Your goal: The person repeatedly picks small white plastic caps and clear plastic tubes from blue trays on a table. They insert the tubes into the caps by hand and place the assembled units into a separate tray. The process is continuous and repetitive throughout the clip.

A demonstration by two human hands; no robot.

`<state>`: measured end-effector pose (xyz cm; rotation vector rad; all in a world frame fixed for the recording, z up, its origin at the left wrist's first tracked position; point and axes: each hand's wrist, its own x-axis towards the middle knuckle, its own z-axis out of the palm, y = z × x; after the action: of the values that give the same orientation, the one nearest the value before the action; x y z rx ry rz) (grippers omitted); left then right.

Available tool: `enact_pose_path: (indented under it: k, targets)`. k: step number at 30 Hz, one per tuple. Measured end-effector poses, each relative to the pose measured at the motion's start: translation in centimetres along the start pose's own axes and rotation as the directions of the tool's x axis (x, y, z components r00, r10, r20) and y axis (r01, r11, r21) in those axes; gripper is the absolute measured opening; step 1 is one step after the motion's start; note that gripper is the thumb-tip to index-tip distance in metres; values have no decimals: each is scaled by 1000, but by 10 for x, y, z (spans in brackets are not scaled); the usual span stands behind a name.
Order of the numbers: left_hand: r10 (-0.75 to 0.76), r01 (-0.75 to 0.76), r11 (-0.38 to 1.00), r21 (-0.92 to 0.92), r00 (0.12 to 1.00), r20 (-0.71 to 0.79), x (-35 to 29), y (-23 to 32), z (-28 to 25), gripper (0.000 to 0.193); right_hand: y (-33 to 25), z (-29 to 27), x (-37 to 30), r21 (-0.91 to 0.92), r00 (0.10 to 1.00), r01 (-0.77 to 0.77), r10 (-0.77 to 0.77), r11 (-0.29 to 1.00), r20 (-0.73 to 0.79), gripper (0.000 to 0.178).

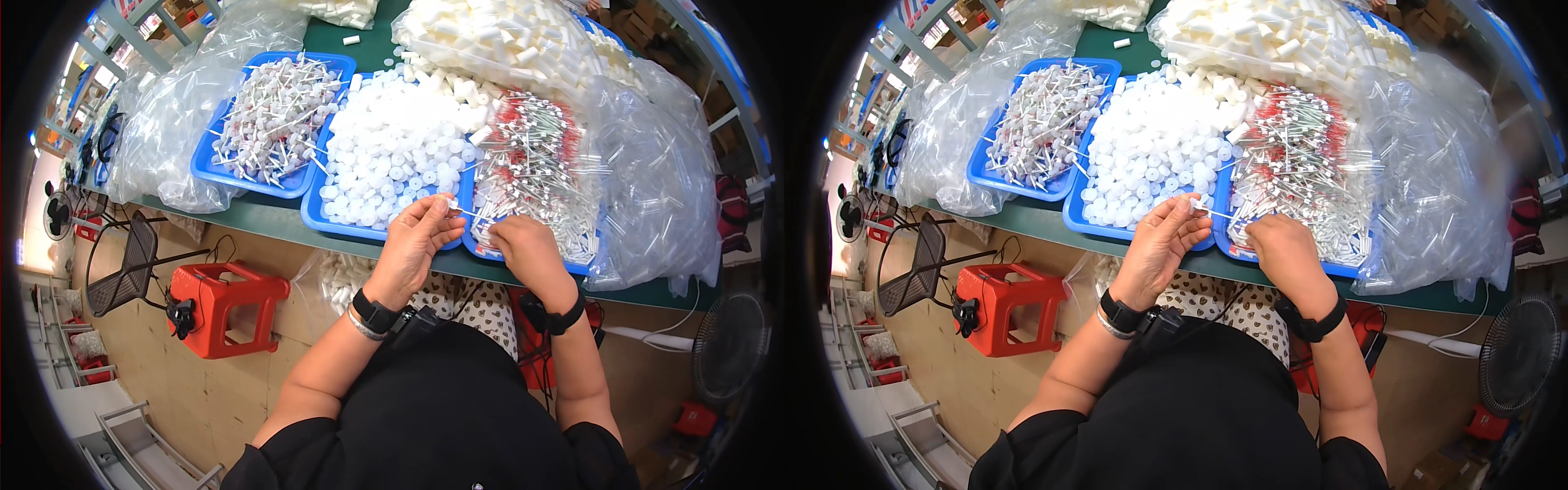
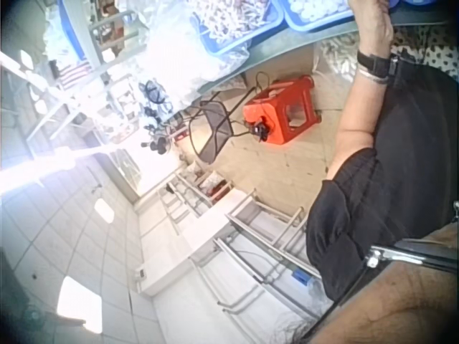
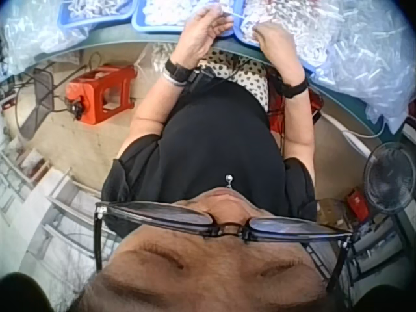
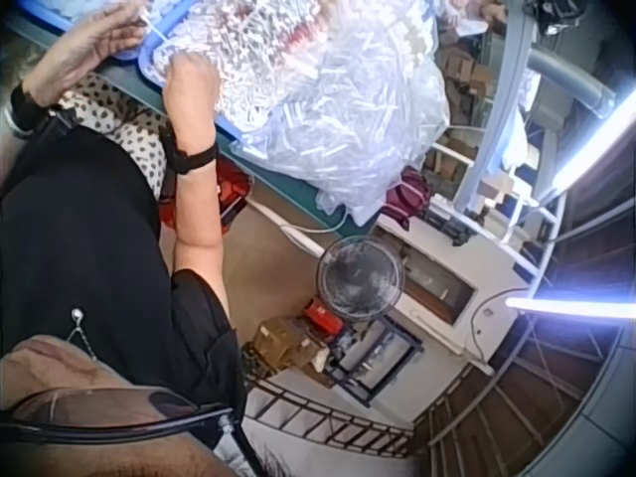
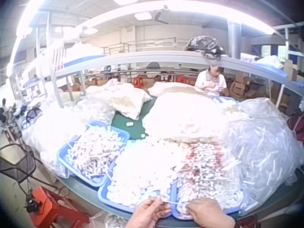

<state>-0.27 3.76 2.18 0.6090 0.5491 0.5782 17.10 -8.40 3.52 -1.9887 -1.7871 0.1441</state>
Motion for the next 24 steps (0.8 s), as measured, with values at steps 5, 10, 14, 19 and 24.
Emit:
enact_pose_path:
  k: [5,10,14,19,24]
  targets:
    - [-7,7,1000,8,1000,-11,1,-5,-3,30,12,7,10,-114,994,66,-56,991,89,6]
    - [26,-25,999,21,999,-41,0,-4,-3,30,11,-1,7,137,997,-82,80,987,25,8]
    - [29,-28,999,35,999,-27,0,-6,-3,29,-2,-12,2,397,975,-205,223,895,0,9]
    - [11,-11,998,67,1000,-4,2,-11,-1,30,-8,-16,-2,382,980,-154,190,911,-57,9]
    - [27,-28,994,101,1000,13,1,-14,1,31,-14,-21,-1,330,985,-90,132,940,-108,9]
